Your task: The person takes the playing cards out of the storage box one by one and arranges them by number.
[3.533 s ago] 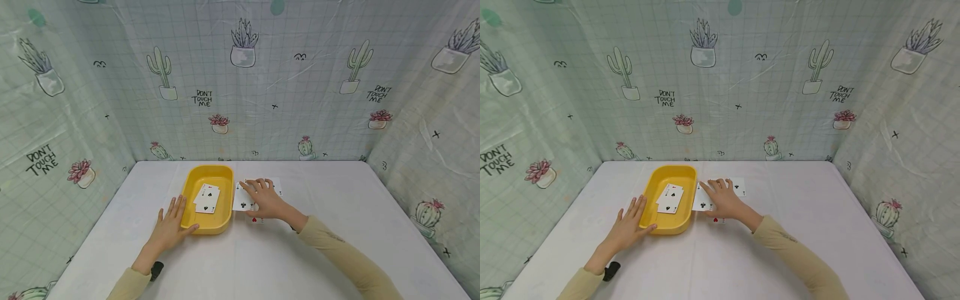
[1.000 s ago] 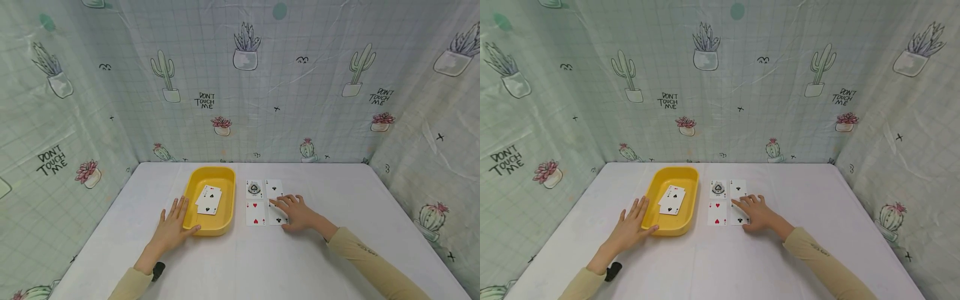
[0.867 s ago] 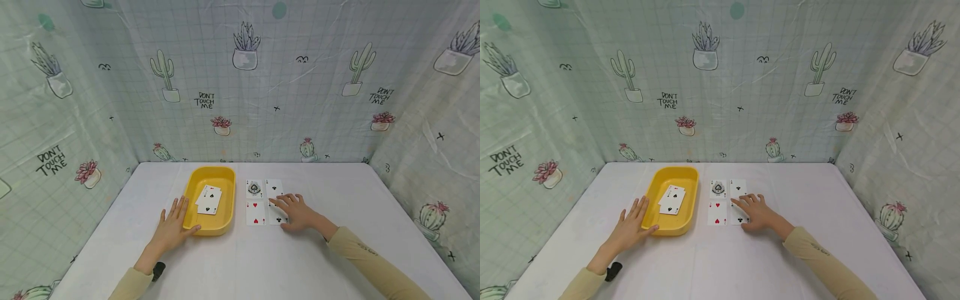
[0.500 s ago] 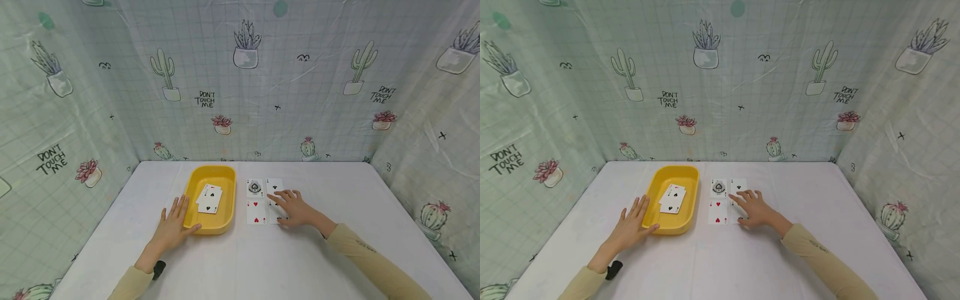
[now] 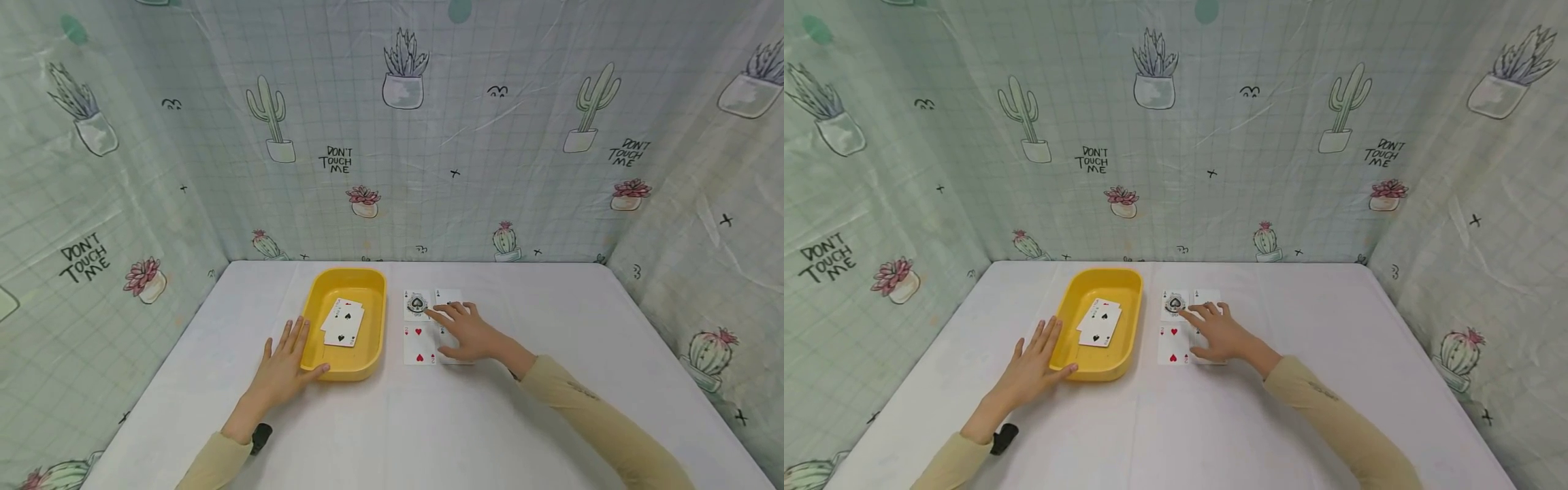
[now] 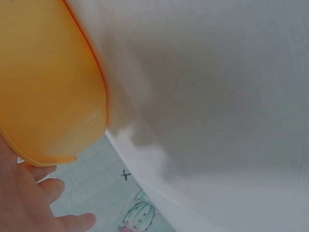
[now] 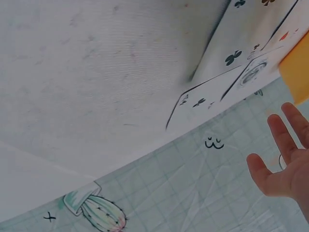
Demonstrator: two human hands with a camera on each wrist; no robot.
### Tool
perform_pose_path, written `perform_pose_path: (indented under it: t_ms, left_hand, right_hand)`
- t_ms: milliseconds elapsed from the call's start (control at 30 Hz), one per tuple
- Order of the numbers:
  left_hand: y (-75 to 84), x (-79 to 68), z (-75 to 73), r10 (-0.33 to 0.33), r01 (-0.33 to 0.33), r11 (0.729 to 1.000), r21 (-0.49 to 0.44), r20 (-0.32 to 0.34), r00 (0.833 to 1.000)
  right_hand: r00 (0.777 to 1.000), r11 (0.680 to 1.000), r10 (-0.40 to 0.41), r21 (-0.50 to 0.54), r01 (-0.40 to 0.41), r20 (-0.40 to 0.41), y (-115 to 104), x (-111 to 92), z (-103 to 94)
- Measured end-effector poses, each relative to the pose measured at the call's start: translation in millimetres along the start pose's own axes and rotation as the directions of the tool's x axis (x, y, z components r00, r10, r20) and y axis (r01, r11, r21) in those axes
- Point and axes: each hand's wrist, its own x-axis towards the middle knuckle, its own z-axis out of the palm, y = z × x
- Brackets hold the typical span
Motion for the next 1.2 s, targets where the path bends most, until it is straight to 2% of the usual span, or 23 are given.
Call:
perform_pose_path:
  t_ms: [167, 533, 800, 1200]
  left_hand:
    - [0.6, 1.1, 0.8, -0.001, 0.001, 1.000, -0.004, 0.002, 1.000]
    - [0.7, 1.4, 0.3, 0.000, 0.000, 1.000, -0.014, 0.003, 1.000]
    - [0.8, 0.4, 0.8, -0.001, 0.001, 1.000, -0.015, 0.000, 1.000]
    - [1.9, -1.4, 0.3, 0.005, -0.005, 1.000, 0.004, -0.008, 1.000]
  right_hand:
    - [1.000, 1.000, -0.002, 0.004, 0.002, 0.019, -7, 15, 1.2]
    - [0.998, 0.998, -0.053, 0.018, 0.053, -0.028, -32, 46, -7.8]
    - [0.993, 0.995, -0.093, 0.012, 0.094, -0.066, -52, 68, -6.6]
    - [0.994, 0.994, -0.106, -0.024, 0.105, -0.038, -71, 93, -4.2]
